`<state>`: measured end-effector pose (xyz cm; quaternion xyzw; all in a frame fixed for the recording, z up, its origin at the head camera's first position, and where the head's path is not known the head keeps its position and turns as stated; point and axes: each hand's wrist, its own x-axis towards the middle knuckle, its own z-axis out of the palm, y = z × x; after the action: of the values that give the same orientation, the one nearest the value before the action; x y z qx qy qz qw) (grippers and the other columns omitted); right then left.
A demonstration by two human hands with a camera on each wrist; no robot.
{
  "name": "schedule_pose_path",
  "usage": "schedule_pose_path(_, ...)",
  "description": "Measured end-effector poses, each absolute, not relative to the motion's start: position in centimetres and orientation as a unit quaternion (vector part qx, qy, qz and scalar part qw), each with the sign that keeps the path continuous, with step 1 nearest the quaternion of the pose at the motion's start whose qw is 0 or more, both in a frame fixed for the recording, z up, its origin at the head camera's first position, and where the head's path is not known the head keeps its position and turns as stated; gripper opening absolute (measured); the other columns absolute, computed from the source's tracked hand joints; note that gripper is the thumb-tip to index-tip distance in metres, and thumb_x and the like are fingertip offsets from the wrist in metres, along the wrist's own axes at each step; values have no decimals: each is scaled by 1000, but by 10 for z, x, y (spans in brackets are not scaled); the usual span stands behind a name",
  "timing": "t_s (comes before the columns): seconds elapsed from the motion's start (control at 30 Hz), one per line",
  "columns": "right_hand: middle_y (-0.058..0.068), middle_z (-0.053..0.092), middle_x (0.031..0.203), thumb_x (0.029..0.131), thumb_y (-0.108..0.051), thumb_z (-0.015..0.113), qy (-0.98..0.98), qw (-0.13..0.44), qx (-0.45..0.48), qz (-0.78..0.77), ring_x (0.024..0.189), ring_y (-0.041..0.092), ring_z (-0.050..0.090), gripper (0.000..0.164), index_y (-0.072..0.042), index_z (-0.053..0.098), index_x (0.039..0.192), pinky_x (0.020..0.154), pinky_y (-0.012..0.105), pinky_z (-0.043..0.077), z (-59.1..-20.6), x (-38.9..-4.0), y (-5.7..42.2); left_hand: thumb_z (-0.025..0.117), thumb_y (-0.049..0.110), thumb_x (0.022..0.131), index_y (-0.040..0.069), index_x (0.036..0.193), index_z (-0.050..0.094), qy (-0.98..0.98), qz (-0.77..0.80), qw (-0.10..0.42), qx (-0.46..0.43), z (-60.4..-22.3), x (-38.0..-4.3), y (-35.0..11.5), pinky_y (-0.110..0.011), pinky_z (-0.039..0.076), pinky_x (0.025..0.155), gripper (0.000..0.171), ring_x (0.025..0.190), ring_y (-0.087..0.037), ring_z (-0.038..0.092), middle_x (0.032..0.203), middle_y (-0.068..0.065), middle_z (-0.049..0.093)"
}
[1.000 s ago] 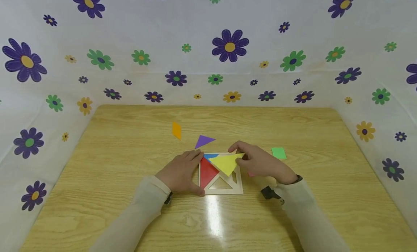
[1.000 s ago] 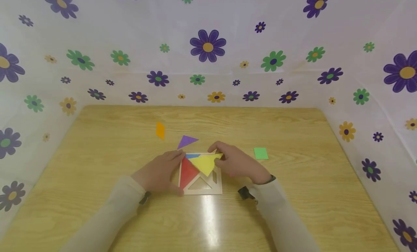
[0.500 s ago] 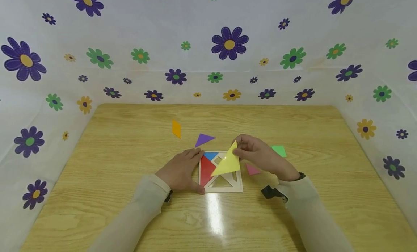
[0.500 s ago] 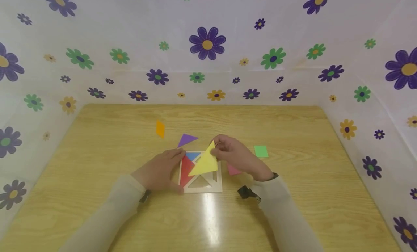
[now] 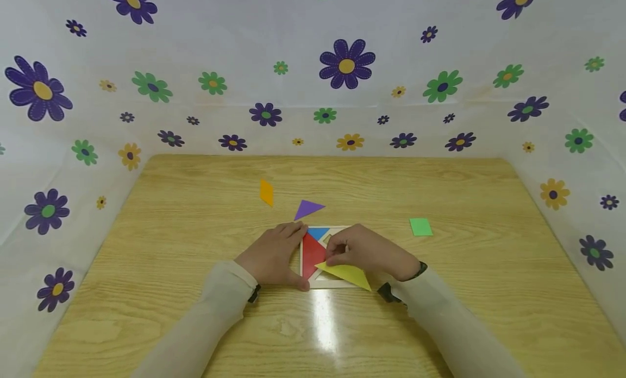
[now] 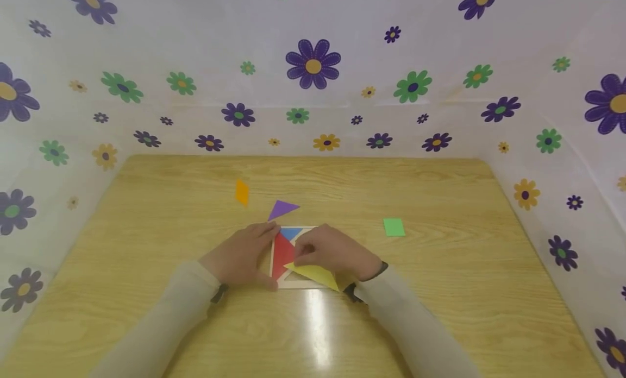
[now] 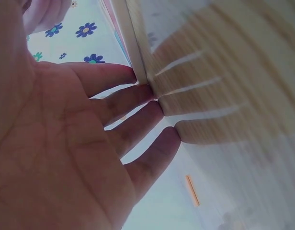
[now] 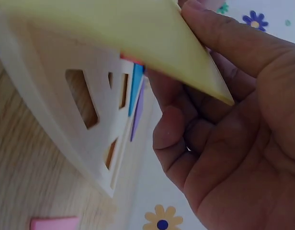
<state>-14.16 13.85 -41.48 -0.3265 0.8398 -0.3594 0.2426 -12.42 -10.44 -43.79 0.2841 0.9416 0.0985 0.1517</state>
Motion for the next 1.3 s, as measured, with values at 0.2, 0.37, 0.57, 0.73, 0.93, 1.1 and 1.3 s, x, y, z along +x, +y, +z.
schedule_pose_path(0.2, -14, 61, 72, 84, -23, 72, 829, 242, -395, -314, 69, 5, 53, 9, -22, 68, 76, 66, 23, 50, -426, -148, 124, 59, 81, 64, 12, 152, 21, 942, 107, 145, 283, -438, -124, -105, -45, 21, 114, 118, 142, -24, 19, 157, -1, 19)
schedule_pose_path(0.37, -14, 61, 72, 84, -25, 72, 817, 220, -443, -296, 72, 6, 53, 9, -22, 70, 76, 70, 22, 48, -432, -150, 116, 52, 80, 72, 13, 152, 21, 942, 116, 145, 278, -438, -124, -104, -47, 21, 114, 110, 143, -23, 19, 157, -2, 20)
schedule_pose_path(0.57, -12, 64, 83, 84, -24, 73, 826, 155, -477, -257, 82, 8, 55, 7, -18, 73, 87, 77, 20, 46, -425, -145, 117, 56, 75, 74, 14, 152, 22, 946, 114, 146, 266, -437, -125, -101, -46, 21, 114, 105, 143, -22, 19, 157, 0, 21)
schedule_pose_path(0.73, -11, 60, 92, 87, -20, 69, 875, 146, -416, -201, 86, 9, 55, 12, -18, 70, 99, 81, 23, 48, -413, -134, 138, 61, 72, 73, 14, 152, 24, 948, 116, 142, 261, -438, -125, -100, -47, 23, 113, 104, 142, -23, 22, 157, 0, 23)
schedule_pose_path(0.93, -8, 59, 86, 82, -24, 74, 902, 126, -382, -160, 79, 8, 53, 16, -16, 67, 94, 83, 29, 47, -413, -122, 156, 59, 79, 67, 13, 152, 22, 949, 100, 141, 264, -439, -124, -99, -45, 23, 113, 114, 142, -23, 21, 157, 0, 21)
schedule_pose_path(1.1, -8, 56, 82, 82, -18, 73, 894, 129, -385, -191, 73, 7, 48, 9, -16, 66, 87, 70, 23, 45, -422, -118, 156, 61, 84, 58, 11, 153, 17, 947, 93, 152, 268, -436, -121, -97, -45, 22, 113, 127, 142, -24, 18, 158, -3, 17)
schedule_pose_path(1.3, -11, 57, 86, 85, -20, 70, 889, 145, -380, -211, 77, 5, 50, 5, -21, 67, 88, 71, 21, 47, -425, -117, 155, 57, 88, 57, 12, 153, 17, 950, 78, 144, 266, -440, -121, -98, -45, 24, 112, 129, 142, -24, 19, 158, -2, 18)
